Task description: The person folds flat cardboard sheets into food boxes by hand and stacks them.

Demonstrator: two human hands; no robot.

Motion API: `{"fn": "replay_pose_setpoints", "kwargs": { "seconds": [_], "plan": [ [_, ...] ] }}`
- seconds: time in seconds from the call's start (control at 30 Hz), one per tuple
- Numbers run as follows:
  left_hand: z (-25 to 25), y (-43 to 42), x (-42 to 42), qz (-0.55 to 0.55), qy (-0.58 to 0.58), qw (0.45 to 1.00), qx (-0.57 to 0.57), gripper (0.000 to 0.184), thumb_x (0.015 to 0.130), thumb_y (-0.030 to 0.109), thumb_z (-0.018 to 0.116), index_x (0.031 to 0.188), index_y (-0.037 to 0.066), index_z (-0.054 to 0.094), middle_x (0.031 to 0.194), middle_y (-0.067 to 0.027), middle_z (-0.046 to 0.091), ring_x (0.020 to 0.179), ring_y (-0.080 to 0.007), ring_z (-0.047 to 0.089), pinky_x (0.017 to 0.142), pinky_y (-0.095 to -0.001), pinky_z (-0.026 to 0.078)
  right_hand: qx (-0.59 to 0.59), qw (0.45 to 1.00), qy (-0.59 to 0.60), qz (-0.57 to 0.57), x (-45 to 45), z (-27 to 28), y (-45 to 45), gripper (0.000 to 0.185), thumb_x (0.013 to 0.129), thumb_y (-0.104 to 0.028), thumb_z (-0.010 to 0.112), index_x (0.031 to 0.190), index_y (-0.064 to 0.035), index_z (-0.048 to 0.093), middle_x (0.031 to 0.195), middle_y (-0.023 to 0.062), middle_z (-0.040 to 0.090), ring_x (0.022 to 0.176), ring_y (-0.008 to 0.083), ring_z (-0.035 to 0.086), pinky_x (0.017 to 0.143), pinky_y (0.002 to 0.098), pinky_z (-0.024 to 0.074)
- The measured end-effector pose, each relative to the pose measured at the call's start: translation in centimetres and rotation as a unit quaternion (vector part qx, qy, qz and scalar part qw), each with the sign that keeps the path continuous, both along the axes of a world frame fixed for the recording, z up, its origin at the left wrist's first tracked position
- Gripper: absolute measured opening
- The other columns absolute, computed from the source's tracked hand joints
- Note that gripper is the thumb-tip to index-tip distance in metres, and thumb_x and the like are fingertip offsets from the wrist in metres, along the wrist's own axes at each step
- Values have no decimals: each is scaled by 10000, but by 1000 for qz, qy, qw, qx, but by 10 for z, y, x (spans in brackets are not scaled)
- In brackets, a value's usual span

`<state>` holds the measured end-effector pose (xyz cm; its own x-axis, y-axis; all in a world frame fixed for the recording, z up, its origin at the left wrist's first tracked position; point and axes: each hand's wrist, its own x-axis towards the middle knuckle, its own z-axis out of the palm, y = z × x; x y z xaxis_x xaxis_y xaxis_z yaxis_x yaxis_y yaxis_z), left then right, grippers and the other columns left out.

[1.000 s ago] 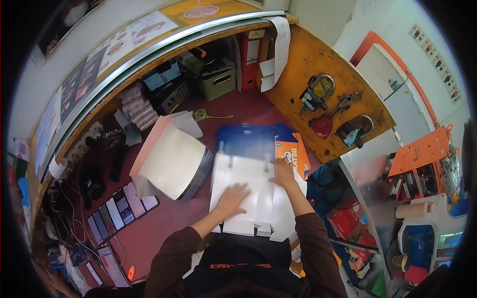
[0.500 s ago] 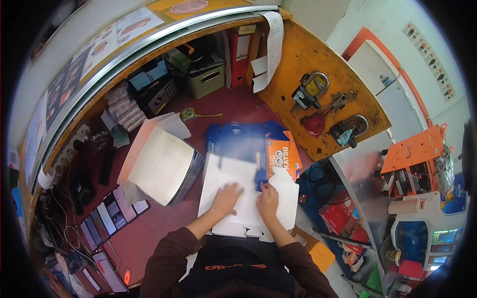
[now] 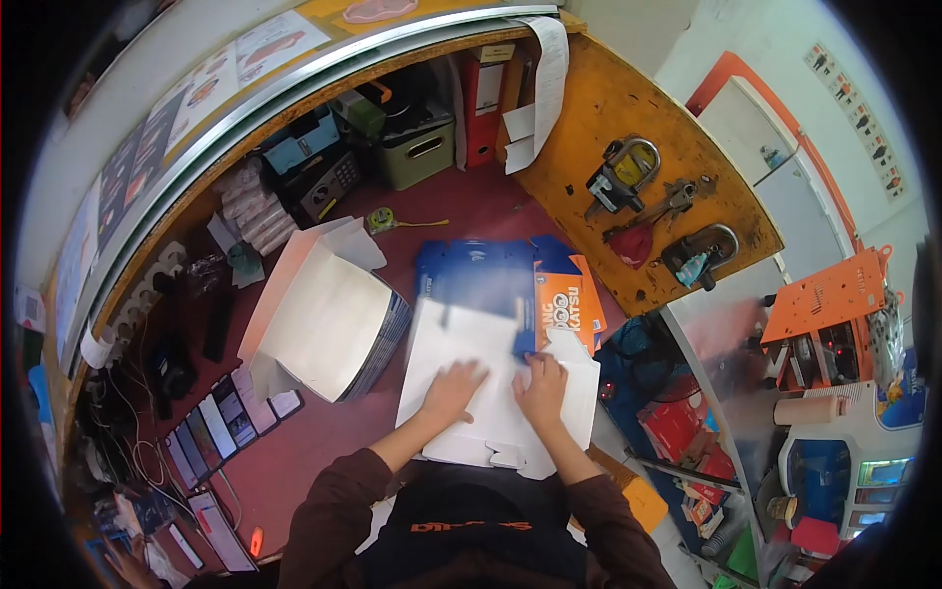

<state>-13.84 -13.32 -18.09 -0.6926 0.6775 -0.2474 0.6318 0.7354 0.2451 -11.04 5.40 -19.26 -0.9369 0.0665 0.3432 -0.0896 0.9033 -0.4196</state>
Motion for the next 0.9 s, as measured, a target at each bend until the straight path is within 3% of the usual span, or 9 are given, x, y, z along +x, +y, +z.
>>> {"fn": "replay_pose_setpoints", "kwargs": {
  "seconds": [0.1,0.2,0.27,0.33,0.4,0.53,0.67,0.73,0.9],
  "plan": [
    [-2,-3,3,5,6,1000,10,943,522,363,792,1312,108,345,1325,-145,315,1216,-336,345,949,-441,382,47,999,-24,-5,-39,12,12,374,666,-116,624,1022,-29,555,955,116,510,928,266,494,793,435,352],
    [-7,-8,8,11,24,999,42,908,549,372,776,1305,100,354,1339,-140,309,1231,-329,331,966,-437,364,93,981,-165,-40,-69,17,10,347,689,-116,614,1031,-78,573,1013,73,531,996,239,489,872,451,324],
    [-7,-8,10,12,35,998,44,896,554,380,770,1300,98,361,1348,-139,305,1237,-329,325,964,-435,366,150,982,-106,44,-85,11,-2,429,644,-115,650,1061,-87,553,1048,83,531,1025,233,497,894,456,319],
    [-6,-11,9,15,46,998,46,885,559,388,764,1294,96,368,1358,-139,300,1243,-328,318,963,-433,368,94,977,-175,77,-94,14,-16,497,606,-114,675,1083,-92,536,1072,92,528,1047,226,500,917,438,317],
    [-4,-15,7,0,26,997,73,821,602,399,737,1276,83,390,1365,-141,300,1248,-330,309,988,-428,339,108,957,-257,81,-103,13,-26,439,594,-120,680,1014,-76,563,1024,90,553,988,222,535,886,408,341],
    [-15,-29,-7,80,28,982,172,746,655,394,706,1264,86,405,1375,-130,291,1255,-321,302,1019,-423,298,154,951,-250,95,-102,10,-29,326,601,-127,688,904,-67,583,926,77,575,905,220,568,810,384,365],
    [-43,-43,-16,132,88,971,180,740,667,389,706,1262,75,398,1354,-120,319,1229,-307,345,1005,-410,315,158,977,-86,118,-72,-3,-30,134,660,-107,627,773,-78,559,817,59,551,804,220,556,742,365,357],
    [-36,-47,-17,272,-101,930,226,798,617,387,745,1251,61,386,1327,-124,359,1179,-307,411,954,-406,375,158,979,-18,130,-60,-9,-32,72,681,-56,567,737,-88,535,764,53,524,739,216,542,707,361,356],
    [-28,-48,-15,245,-8,937,249,806,578,373,773,1221,64,398,1242,-133,437,1108,-309,470,893,-416,420,122,976,70,166,-43,-18,-33,111,618,-52,557,699,-98,497,712,48,462,714,210,486,698,365,345]
  ]
}}
